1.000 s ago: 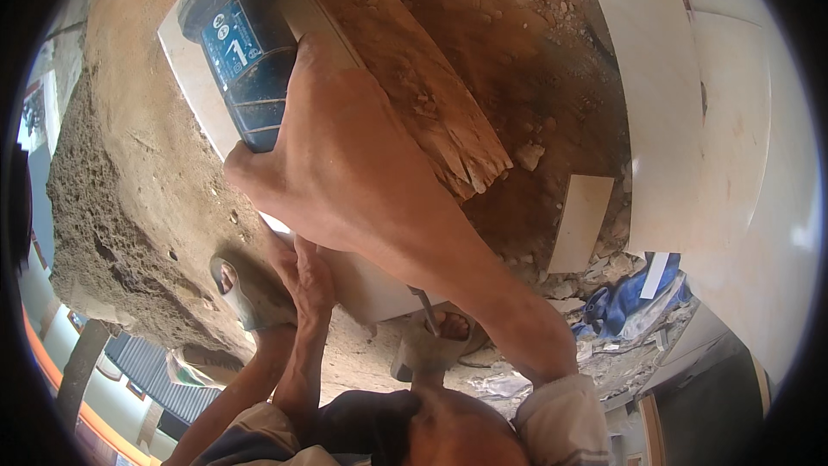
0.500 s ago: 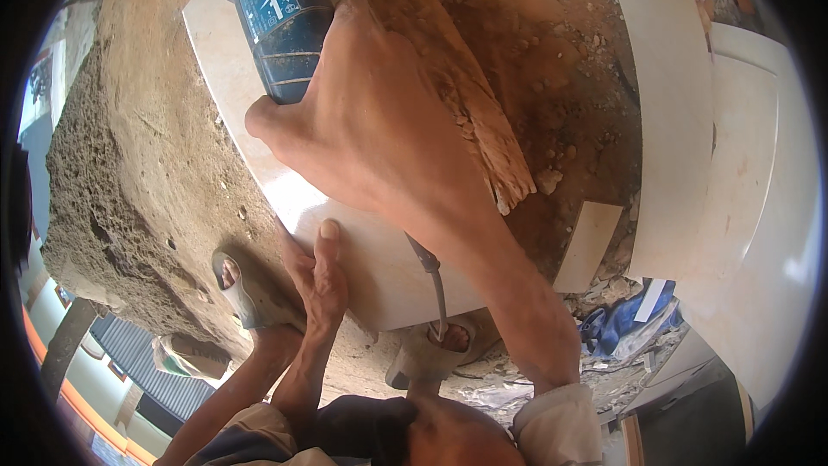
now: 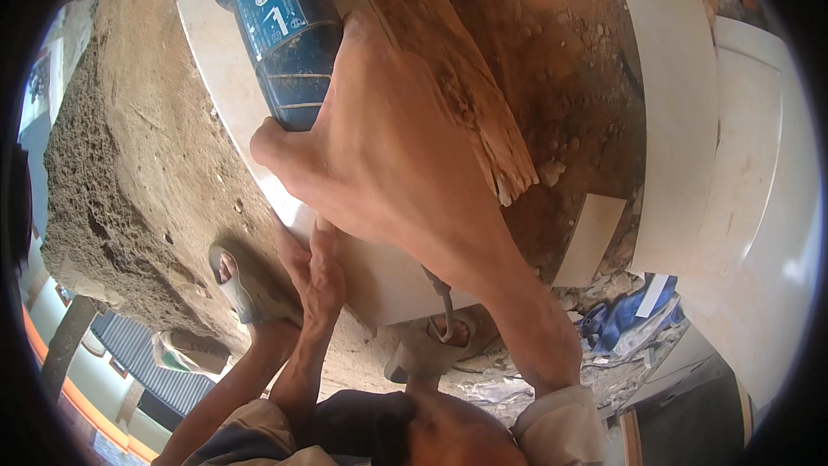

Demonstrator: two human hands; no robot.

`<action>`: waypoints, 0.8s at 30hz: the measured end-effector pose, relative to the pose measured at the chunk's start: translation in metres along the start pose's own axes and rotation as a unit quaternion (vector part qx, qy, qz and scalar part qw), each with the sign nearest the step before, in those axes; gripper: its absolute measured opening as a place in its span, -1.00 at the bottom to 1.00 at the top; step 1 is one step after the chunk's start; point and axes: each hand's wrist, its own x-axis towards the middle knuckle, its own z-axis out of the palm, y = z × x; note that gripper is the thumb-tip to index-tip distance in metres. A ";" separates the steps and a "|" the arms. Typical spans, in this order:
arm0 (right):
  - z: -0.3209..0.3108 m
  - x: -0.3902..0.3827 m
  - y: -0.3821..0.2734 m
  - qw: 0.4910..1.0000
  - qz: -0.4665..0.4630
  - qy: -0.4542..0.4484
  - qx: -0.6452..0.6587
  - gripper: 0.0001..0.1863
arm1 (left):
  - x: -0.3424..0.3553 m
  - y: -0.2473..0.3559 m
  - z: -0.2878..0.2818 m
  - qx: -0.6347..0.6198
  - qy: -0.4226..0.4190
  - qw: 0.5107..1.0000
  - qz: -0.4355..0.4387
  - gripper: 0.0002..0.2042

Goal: The person picks up a tile, places it on a stack, uses a measuring tape and a marker to draw a cut line, and then uses an angle grinder to smooth the edges.

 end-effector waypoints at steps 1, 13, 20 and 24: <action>0.000 -0.002 0.000 1.000 0.003 -0.003 0.001 -0.32 | 0.000 0.000 -0.001 0.000 -0.003 1.000 0.001 -0.09; 0.001 -0.017 -0.002 0.999 0.002 0.006 0.044 -0.35 | 0.000 -0.001 0.000 -0.030 0.004 1.000 0.007 -0.15; -0.013 -0.032 -0.004 0.998 -0.044 0.030 0.025 -0.40 | 0.005 0.025 0.010 0.065 -0.009 0.997 0.039 -0.35; -0.031 -0.044 -0.008 0.995 -0.082 0.042 0.030 -0.45 | -0.001 0.023 0.019 0.137 0.048 0.985 0.090 -0.37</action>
